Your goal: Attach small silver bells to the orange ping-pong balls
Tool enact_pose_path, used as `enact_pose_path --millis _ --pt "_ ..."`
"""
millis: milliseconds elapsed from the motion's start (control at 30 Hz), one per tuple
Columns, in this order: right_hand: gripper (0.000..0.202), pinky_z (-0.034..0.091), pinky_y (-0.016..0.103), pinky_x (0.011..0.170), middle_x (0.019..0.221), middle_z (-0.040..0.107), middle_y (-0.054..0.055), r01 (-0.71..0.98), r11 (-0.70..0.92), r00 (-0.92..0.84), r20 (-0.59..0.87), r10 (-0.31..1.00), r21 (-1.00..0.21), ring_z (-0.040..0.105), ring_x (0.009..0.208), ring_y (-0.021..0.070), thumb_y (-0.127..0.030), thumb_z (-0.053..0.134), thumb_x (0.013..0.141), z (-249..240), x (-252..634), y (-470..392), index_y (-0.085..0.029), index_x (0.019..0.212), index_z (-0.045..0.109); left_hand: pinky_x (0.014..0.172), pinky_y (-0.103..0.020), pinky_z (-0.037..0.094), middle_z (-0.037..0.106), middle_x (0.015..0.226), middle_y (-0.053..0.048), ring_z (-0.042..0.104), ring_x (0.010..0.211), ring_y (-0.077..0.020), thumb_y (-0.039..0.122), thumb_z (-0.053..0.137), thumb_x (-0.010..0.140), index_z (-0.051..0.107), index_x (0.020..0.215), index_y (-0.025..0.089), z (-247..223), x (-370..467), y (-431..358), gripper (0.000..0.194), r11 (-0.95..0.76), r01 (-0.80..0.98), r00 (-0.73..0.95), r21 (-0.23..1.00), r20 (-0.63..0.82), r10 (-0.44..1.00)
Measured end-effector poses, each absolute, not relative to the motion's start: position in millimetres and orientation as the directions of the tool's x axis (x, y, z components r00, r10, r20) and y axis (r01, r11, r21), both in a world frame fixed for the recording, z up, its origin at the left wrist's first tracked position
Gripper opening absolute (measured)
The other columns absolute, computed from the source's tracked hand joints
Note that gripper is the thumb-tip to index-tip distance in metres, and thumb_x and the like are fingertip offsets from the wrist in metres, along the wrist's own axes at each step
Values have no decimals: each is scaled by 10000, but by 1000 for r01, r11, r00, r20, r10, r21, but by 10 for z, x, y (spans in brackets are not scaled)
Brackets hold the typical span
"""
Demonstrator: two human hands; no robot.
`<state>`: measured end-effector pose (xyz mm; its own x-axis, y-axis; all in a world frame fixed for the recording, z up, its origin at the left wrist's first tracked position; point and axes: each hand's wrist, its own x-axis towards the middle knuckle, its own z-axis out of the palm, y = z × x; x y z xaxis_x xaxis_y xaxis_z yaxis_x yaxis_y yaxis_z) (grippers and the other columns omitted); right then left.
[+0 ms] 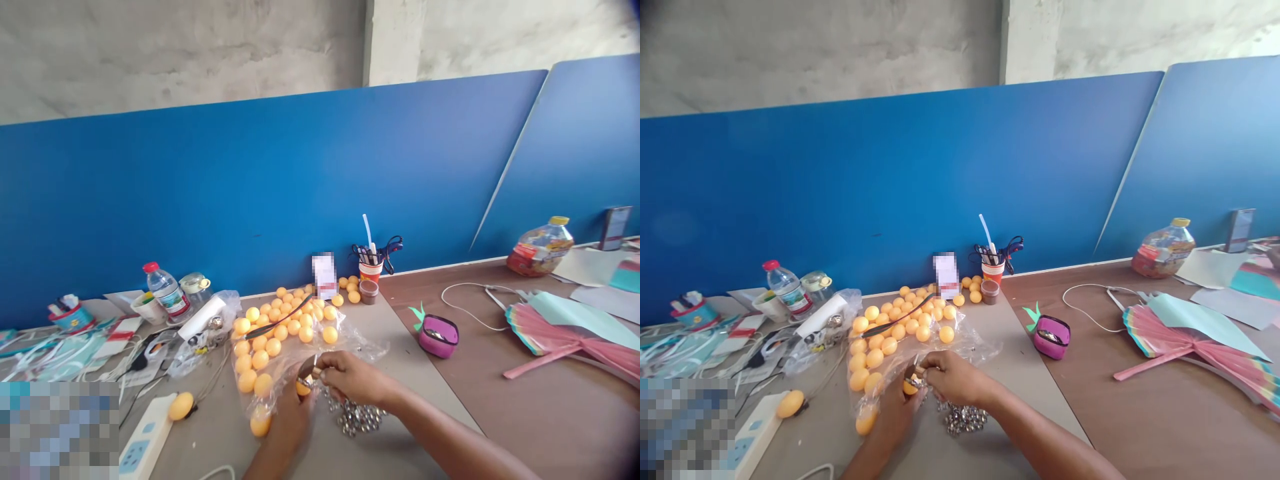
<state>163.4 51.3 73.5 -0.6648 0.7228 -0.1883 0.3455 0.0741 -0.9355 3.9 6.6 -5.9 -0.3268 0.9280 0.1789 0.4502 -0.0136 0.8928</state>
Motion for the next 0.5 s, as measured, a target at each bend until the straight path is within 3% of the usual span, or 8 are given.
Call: enact_pose_path --millis 367,500 --pt "102 323 211 522 495 450 -55 390 115 -663 -192 724 -913 431 507 96 -169 469 740 756 1637 506 -176 663 535 943 -518 467 720 1002 -131 636 1021 -368 275 565 655 679 885 184 -65 21 56 273 27 517 -277 855 137 951" --pt "105 322 209 510 506 459 -53 363 121 -667 -167 726 -924 428 510 96 -151 447 732 760 1636 504 -181 662 519 886 -489 510 720 960 -112 662 950 -332 289 559 688 649 997 185 -17 24 37 338 18 424 -252 906 98 963"
